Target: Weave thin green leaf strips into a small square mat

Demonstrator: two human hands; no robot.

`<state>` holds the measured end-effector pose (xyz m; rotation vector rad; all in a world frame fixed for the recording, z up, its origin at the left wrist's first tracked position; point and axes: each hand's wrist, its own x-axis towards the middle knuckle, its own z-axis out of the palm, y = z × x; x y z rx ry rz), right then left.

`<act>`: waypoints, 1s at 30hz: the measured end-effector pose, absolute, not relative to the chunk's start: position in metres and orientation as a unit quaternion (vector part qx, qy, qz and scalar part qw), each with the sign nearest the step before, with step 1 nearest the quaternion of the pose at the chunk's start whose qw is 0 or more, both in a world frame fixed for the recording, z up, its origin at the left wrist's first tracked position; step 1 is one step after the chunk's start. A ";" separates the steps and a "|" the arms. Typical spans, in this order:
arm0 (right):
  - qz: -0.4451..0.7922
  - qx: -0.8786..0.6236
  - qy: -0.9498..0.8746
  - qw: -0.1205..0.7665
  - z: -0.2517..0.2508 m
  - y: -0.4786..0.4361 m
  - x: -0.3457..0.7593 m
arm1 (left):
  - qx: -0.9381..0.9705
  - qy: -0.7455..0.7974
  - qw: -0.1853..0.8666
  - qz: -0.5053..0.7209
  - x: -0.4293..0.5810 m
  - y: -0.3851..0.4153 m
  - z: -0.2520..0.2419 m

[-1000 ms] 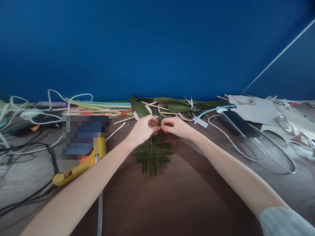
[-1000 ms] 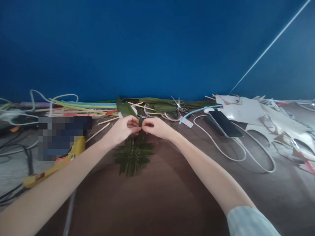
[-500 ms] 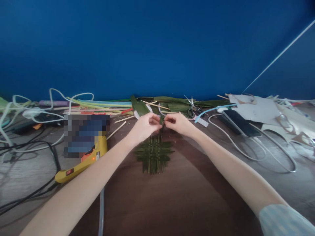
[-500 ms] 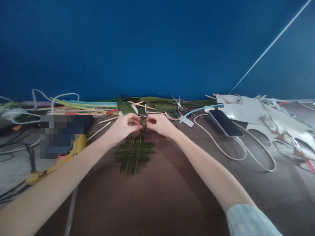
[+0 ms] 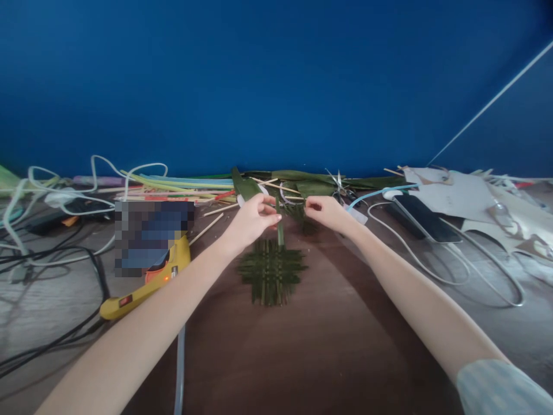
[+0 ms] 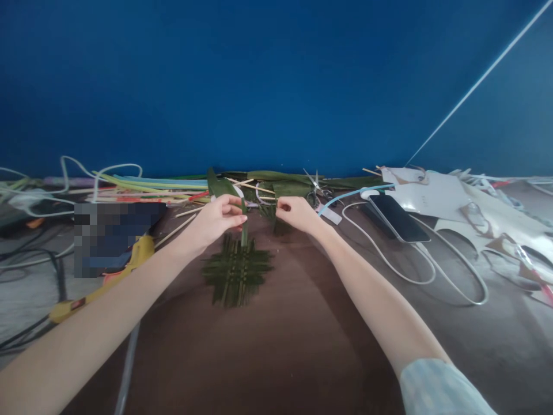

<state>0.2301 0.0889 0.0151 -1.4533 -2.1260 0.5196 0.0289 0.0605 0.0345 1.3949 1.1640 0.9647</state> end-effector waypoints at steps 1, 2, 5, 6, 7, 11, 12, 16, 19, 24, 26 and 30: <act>0.195 -0.534 -0.785 0.246 0.016 0.089 0.231 | 0.579 0.485 0.518 0.401 0.029 0.060 0.035; 0.197 -0.532 -0.788 0.239 0.016 0.088 0.231 | 0.579 0.486 0.518 0.400 0.029 0.060 0.036; 0.192 -0.528 -0.795 0.229 0.014 0.089 0.232 | 0.580 0.485 0.520 0.398 0.029 0.060 0.036; 0.187 -0.529 -0.795 0.231 0.013 0.090 0.232 | 0.581 0.483 0.520 0.398 0.029 0.060 0.035; 0.181 -0.530 -0.794 0.235 0.012 0.090 0.231 | 0.582 0.481 0.521 0.399 0.029 0.061 0.035; 0.178 -0.520 -0.785 0.286 0.012 0.087 0.223 | 0.591 0.475 0.513 0.402 0.029 0.063 0.032; 0.190 -0.510 -0.783 0.301 0.013 0.085 0.220 | 0.594 0.475 0.510 0.403 0.028 0.063 0.032; 0.291 -0.450 -0.789 0.301 0.019 0.071 0.204 | 0.611 0.483 0.489 0.392 0.028 0.065 0.028; 0.326 -0.428 -0.790 0.294 0.021 0.064 0.194 | 0.639 0.481 0.459 0.387 0.026 0.067 0.025; 0.320 -0.429 -0.785 0.313 0.018 0.062 0.190 | 0.666 0.463 0.432 0.394 0.025 0.069 0.020; 0.314 -0.424 -0.785 0.324 0.017 0.062 0.190 | 0.665 0.463 0.434 0.395 0.025 0.070 0.020; 0.308 -0.423 -0.780 0.344 0.015 0.063 0.190 | 0.648 0.475 0.461 0.376 0.026 0.069 0.021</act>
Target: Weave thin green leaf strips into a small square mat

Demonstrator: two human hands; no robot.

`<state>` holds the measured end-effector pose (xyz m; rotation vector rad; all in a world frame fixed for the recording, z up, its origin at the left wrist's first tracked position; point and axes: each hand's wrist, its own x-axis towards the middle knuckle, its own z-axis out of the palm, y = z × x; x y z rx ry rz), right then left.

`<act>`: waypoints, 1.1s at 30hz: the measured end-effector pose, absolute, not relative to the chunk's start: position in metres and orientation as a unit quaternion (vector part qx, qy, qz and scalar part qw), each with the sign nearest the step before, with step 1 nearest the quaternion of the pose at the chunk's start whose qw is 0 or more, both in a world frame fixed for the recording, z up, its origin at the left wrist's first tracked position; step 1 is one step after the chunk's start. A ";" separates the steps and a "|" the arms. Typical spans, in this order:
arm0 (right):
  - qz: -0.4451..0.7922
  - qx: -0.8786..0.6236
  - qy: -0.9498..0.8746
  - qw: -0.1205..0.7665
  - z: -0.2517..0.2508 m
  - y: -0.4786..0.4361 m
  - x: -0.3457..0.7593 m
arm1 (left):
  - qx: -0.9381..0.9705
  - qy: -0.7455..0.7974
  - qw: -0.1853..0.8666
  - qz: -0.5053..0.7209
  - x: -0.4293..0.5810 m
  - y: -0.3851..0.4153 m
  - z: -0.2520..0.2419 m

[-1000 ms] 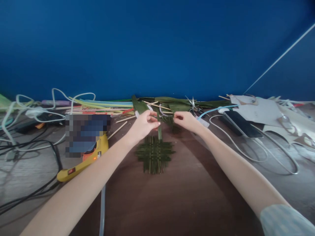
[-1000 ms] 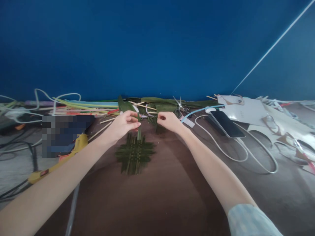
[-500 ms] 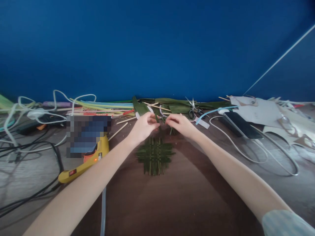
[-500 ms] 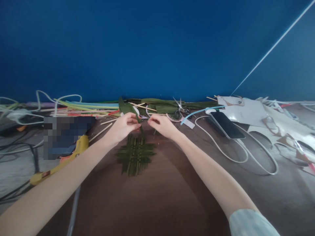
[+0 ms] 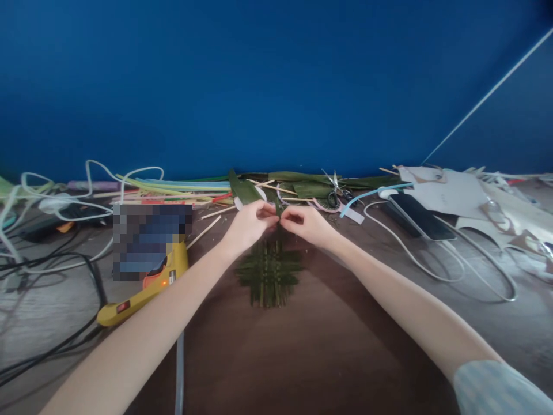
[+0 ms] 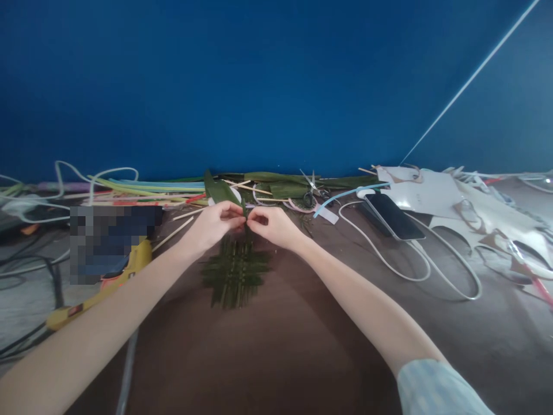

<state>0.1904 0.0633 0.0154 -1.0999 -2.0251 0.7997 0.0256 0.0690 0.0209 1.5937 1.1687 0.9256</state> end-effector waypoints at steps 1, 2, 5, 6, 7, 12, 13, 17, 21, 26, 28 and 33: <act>0.307 -0.424 -0.779 0.346 0.015 0.064 0.191 | 0.656 0.477 0.458 0.365 0.025 0.068 0.021; 0.305 -0.424 -0.779 0.348 0.015 0.064 0.191 | 0.672 0.477 0.444 0.351 0.025 0.067 0.021; 0.293 -0.428 -0.782 0.345 0.014 0.064 0.191 | 0.739 0.478 0.359 0.312 0.023 0.063 0.024; 0.290 -0.429 -0.784 0.343 0.014 0.064 0.190 | 0.756 0.480 0.328 0.302 0.023 0.062 0.026; 0.287 -0.430 -0.785 0.341 0.014 0.064 0.190 | 0.768 0.481 0.303 0.296 0.022 0.061 0.027; 0.278 -0.425 -0.792 0.340 0.012 0.064 0.188 | 0.782 0.478 0.294 0.271 0.022 0.060 0.031; 0.276 -0.425 -0.792 0.340 0.012 0.065 0.188 | 0.781 0.475 0.304 0.268 0.022 0.061 0.030; 0.263 -0.436 -0.791 0.340 0.013 0.069 0.192 | 0.745 0.452 0.401 0.281 0.023 0.063 0.029; 0.212 -0.489 -0.779 0.329 0.016 0.078 0.205 | 0.644 0.446 0.544 0.302 0.025 0.061 0.035; 0.199 -0.541 -0.771 0.270 0.018 0.091 0.228 | 0.612 0.468 0.559 0.306 0.024 0.060 0.042; 0.214 -0.534 -0.783 0.237 0.019 0.092 0.233 | 0.607 0.483 0.554 0.302 0.024 0.060 0.040; 0.179 -0.565 -0.771 0.231 0.026 0.085 0.230 | 0.602 0.504 0.541 0.301 0.027 0.062 0.033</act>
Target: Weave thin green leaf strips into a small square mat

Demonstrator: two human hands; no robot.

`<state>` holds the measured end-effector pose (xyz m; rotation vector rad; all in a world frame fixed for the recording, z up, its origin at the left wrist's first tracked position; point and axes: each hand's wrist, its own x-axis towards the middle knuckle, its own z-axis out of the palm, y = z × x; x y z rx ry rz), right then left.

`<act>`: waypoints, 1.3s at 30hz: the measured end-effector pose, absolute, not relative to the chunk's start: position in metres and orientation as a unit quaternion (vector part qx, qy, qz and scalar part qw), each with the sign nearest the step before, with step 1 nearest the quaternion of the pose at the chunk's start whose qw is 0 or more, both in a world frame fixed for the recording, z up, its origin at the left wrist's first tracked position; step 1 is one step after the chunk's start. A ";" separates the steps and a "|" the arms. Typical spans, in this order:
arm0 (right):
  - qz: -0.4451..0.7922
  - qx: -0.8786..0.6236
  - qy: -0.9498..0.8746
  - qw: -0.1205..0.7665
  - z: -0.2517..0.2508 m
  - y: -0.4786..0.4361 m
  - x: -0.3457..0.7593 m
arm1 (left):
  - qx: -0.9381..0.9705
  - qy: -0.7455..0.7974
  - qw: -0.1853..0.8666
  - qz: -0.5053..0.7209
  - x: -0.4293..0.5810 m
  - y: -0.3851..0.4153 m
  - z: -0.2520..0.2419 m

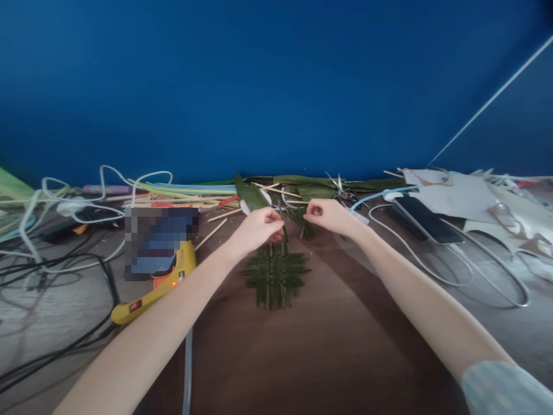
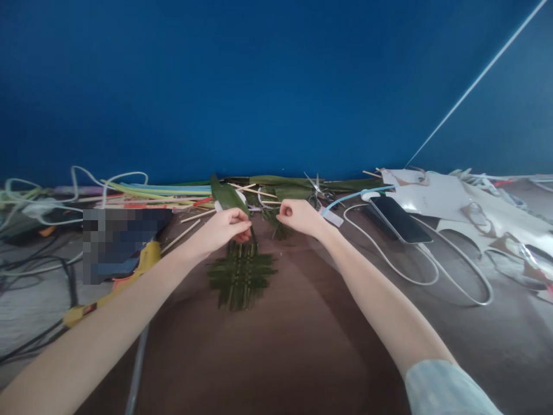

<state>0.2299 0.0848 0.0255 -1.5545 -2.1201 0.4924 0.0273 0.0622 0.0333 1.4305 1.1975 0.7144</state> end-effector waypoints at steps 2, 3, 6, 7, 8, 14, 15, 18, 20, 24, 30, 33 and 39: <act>0.184 -0.559 -0.767 0.256 0.030 0.079 0.223 | 0.606 0.504 0.536 0.301 0.028 0.063 0.032; 0.209 -0.539 -0.770 0.268 0.032 0.076 0.219 | 0.610 0.503 0.533 0.301 0.028 0.063 0.032; 0.335 -0.450 -0.792 0.240 0.035 0.066 0.203 | 0.634 0.494 0.510 0.306 0.028 0.061 0.030; 0.352 -0.440 -0.792 0.235 0.034 0.063 0.198 | 0.643 0.490 0.501 0.308 0.028 0.060 0.030; 0.340 -0.446 -0.791 0.245 0.033 0.061 0.194 | 0.651 0.487 0.492 0.310 0.028 0.058 0.029; 0.236 -0.482 -0.800 0.269 0.026 0.065 0.194 | 0.729 0.491 0.396 0.264 0.029 0.056 0.027; 0.218 -0.491 -0.800 0.269 0.026 0.067 0.198 | 0.738 0.500 0.374 0.257 0.027 0.057 0.029; 0.168 -0.538 -0.788 0.247 0.023 0.077 0.210 | 0.743 0.545 0.293 0.256 0.015 0.066 0.035; 0.144 -0.581 -0.766 0.237 0.019 0.082 0.217 | 0.737 0.577 0.240 0.258 0.005 0.073 0.039; 0.123 -0.615 -0.741 0.240 0.013 0.085 0.219 | 0.725 0.613 0.188 0.252 -0.011 0.085 0.039; 0.159 -0.571 -0.759 0.269 0.019 0.089 0.194 | 0.724 0.621 0.213 0.212 -0.011 0.090 0.031; 0.186 -0.572 -0.753 0.265 0.016 0.099 0.171 | 0.728 0.615 0.229 0.201 -0.009 0.088 0.032; 0.214 -0.587 -0.719 0.304 0.012 0.110 0.146 | 0.722 0.608 0.254 0.211 -0.008 0.086 0.037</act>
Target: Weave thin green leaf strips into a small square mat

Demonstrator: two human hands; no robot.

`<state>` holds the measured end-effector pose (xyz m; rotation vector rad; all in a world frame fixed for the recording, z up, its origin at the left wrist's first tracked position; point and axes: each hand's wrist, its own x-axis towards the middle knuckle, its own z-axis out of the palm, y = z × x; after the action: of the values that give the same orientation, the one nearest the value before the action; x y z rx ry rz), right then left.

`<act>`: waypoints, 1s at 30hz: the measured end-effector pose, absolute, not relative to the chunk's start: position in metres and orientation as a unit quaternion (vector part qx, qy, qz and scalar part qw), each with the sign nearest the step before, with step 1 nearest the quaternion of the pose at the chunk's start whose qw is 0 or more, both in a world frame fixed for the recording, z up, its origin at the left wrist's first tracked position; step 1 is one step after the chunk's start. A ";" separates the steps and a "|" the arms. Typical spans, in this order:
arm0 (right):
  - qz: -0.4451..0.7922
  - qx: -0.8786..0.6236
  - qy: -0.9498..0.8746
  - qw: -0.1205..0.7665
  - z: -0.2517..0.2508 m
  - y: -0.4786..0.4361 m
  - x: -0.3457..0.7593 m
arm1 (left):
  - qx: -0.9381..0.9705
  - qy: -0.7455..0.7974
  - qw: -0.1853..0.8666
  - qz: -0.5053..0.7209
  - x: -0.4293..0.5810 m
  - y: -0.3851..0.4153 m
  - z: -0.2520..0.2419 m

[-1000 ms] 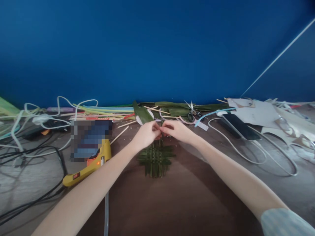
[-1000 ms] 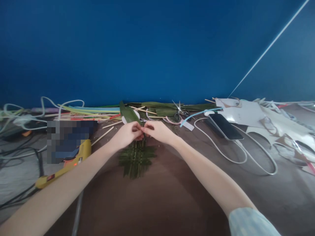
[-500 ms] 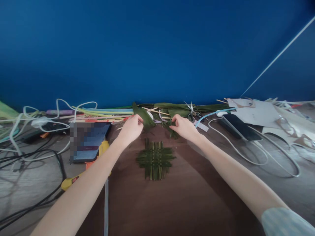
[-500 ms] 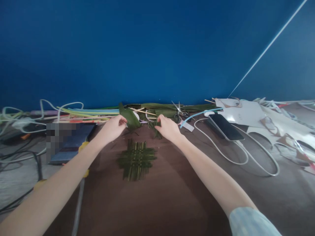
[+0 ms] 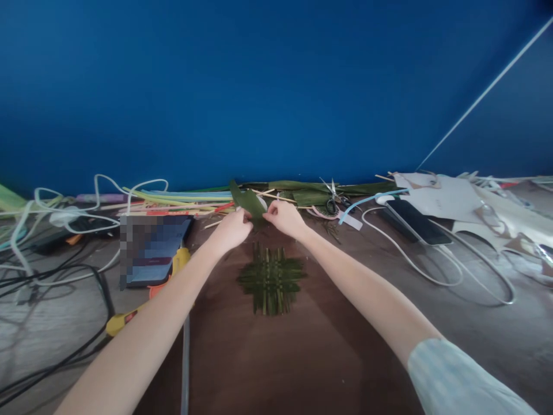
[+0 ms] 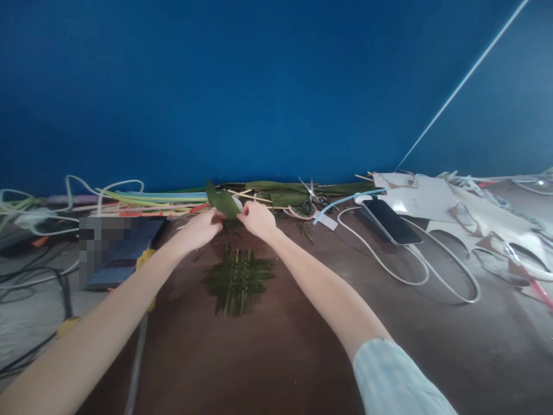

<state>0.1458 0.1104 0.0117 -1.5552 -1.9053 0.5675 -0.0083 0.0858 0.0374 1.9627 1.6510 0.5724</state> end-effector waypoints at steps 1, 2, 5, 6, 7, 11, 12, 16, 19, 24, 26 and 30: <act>0.219 -0.579 -0.719 0.315 0.013 0.109 0.147 | 0.714 0.612 0.258 0.219 -0.009 0.086 0.038; 0.224 -0.569 -0.721 0.326 0.016 0.107 0.149 | 0.705 0.620 0.259 0.229 -0.009 0.085 0.038; 0.259 -0.519 -0.731 0.359 0.022 0.095 0.156 | 0.648 0.634 0.286 0.311 -0.007 0.086 0.040; 0.296 -0.490 -0.720 0.392 0.024 0.090 0.158 | 0.619 0.622 0.321 0.356 -0.006 0.086 0.040; 0.325 -0.472 -0.706 0.416 0.025 0.086 0.160 | 0.588 0.596 0.370 0.404 -0.004 0.087 0.040; 0.383 -0.443 -0.694 0.419 0.030 0.072 0.164 | 0.516 0.441 0.552 0.484 0.001 0.088 0.040; 0.385 -0.440 -0.700 0.411 0.032 0.071 0.165 | 0.525 0.422 0.568 0.473 0.001 0.088 0.039; 0.379 -0.439 -0.705 0.408 0.036 0.069 0.170 | 0.609 0.419 0.537 0.406 0.000 0.085 0.041; 0.365 -0.434 -0.723 0.395 0.038 0.069 0.176 | 0.662 0.440 0.490 0.359 0.000 0.082 0.045; 0.340 -0.435 -0.751 0.362 0.041 0.065 0.181 | 0.713 0.445 0.435 0.323 0.003 0.079 0.049; 0.331 -0.434 -0.758 0.357 0.041 0.063 0.180 | 0.732 0.446 0.411 0.311 0.004 0.079 0.048; 0.279 -0.443 -0.774 0.356 0.041 0.061 0.179 | 0.757 0.443 0.376 0.298 0.005 0.078 0.045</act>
<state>0.1787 0.0606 0.0407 -1.1455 -1.9988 0.7196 0.0048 0.0783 0.0451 1.9378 1.1322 0.7633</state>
